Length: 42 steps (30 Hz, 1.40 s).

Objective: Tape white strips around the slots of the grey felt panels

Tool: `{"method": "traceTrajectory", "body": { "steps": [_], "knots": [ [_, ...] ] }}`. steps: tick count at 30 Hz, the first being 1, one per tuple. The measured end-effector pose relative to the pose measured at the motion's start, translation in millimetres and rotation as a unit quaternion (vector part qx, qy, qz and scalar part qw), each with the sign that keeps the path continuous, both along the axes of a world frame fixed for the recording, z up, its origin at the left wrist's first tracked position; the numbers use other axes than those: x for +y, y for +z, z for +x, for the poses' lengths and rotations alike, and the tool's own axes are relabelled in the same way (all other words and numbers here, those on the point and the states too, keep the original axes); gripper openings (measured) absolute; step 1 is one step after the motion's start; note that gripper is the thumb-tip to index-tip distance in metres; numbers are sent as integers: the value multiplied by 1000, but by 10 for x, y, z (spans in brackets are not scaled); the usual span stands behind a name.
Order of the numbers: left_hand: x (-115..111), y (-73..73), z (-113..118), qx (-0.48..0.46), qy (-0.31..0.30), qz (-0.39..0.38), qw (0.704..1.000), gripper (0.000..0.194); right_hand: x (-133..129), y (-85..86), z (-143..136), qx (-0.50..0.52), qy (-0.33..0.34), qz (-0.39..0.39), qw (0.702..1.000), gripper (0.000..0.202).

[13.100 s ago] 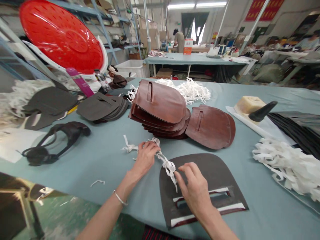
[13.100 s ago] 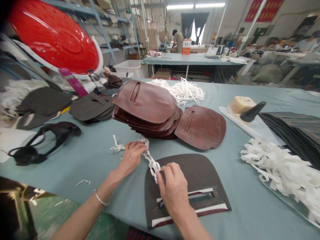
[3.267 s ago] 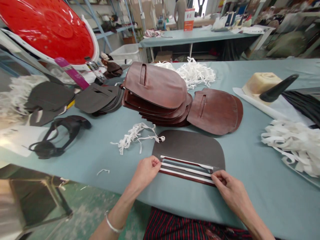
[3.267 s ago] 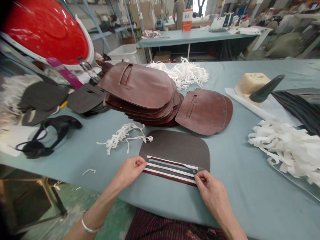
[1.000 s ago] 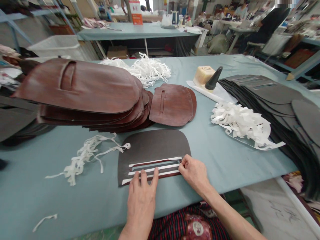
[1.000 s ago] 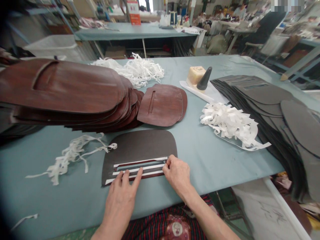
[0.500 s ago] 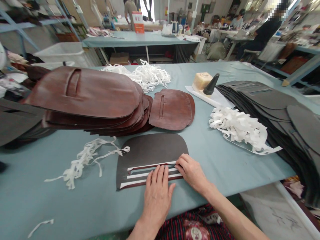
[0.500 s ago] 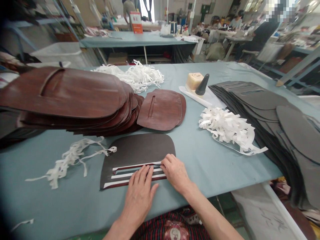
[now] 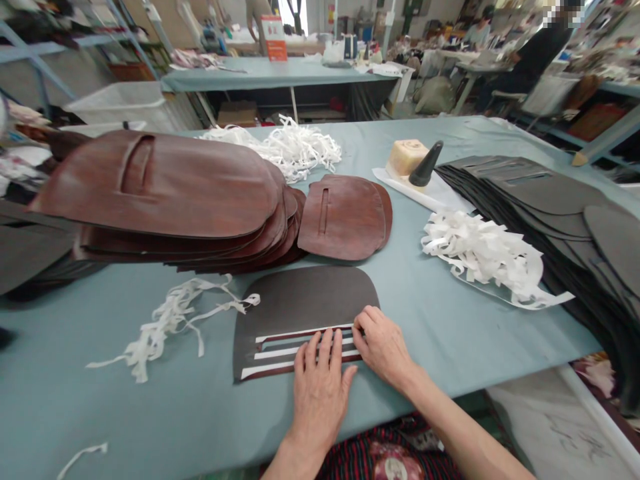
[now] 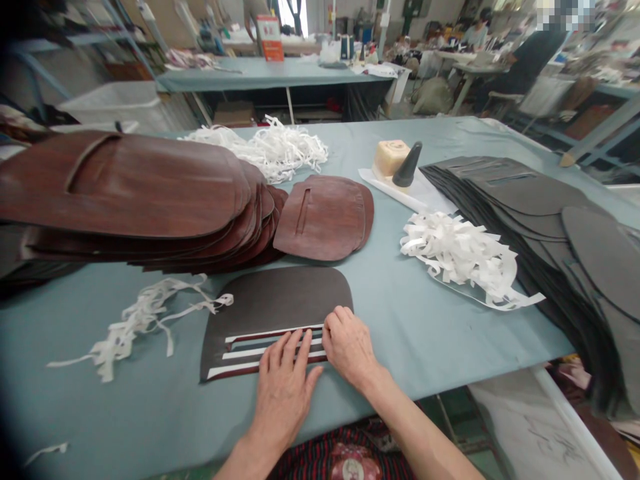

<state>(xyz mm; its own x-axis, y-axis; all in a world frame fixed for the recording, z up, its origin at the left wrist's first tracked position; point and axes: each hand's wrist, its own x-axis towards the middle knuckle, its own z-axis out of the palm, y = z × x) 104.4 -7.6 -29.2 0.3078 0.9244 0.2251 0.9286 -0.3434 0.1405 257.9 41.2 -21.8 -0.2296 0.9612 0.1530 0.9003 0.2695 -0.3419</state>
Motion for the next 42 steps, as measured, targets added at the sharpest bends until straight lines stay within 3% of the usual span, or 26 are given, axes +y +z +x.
{"method": "traceTrajectory", "body": {
  "steps": [10,20,27,36,42],
  "knots": [
    [67,30,128,12,-22,-13,1000,45,78,0,89,102,-29,-53,993,9],
    [90,-24,163,25,-34,-41,998,47,128,75,220,168,-8,-137,976,8],
    [58,-21,165,11,-31,-14,999,50,163,61,168,129,-22,-127,983,8],
    [82,-12,161,9,-20,-30,999,50,219,114,229,136,17,-158,978,8],
    [51,-27,142,4,-18,-10,1000,52,210,120,177,110,-12,-146,983,8]
  ]
}}
